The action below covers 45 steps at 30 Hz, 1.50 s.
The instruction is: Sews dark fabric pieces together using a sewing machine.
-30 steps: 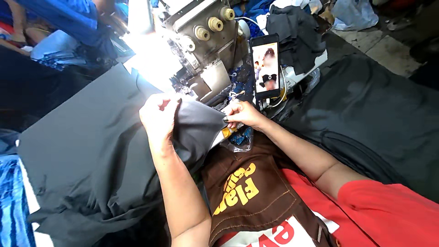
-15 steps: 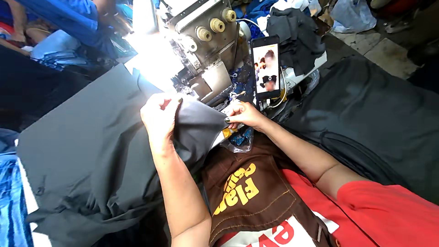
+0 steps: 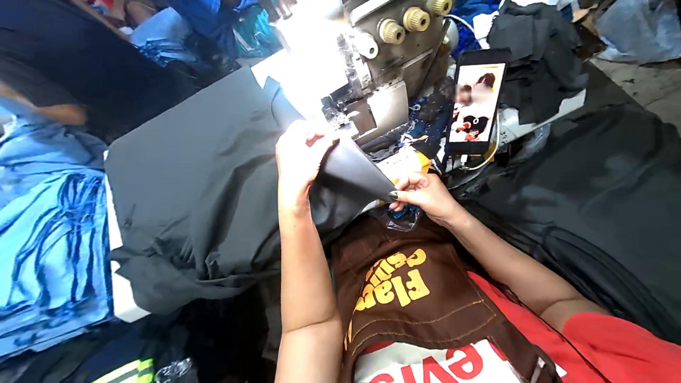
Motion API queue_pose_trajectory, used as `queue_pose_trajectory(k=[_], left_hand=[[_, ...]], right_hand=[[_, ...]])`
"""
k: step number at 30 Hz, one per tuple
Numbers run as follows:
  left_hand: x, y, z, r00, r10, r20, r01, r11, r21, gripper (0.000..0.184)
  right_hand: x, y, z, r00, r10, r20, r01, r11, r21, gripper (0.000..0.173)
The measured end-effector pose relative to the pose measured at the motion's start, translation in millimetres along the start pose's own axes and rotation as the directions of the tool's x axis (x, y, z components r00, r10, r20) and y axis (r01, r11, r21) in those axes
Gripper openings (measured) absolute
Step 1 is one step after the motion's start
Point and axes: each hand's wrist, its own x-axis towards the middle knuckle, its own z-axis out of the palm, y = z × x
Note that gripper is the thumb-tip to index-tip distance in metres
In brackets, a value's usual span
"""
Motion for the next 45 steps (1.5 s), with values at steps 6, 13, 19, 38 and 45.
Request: queue_pose_trajectory(k=[6, 13, 19, 38, 45], left_hand=[[7, 2, 1, 0.997, -0.043, 0.057, 0.033, 0.987, 0.159, 0.028], [-28, 11, -7, 0.998, 0.037, 0.053, -0.041, 0.996, 0.077, 0.026], [-21, 7, -9, 0.995, 0.063, 0.076, -0.061, 0.998, -0.025, 0.022], [-12, -1, -4, 0.997, 0.054, 0.058, -0.053, 0.998, -0.019, 0.020], [-4, 2, -2, 0.999, 0.011, 0.039, -0.009, 1.000, -0.029, 0.018]], right_hand=[[0, 1, 2, 1.000, 0.014, -0.023, -0.013, 1.000, 0.019, 0.014], [-1, 1, 4, 0.998, 0.050, -0.038, -0.050, 0.999, 0.008, 0.011], [0, 2, 5, 0.997, 0.055, -0.054, -0.054, 0.998, 0.035, 0.013], [24, 7, -10, 0.999, 0.027, -0.033, -0.030, 0.993, -0.111, 0.010], [24, 1, -11, 0.997, 0.070, -0.015, -0.071, 0.994, -0.086, 0.012]])
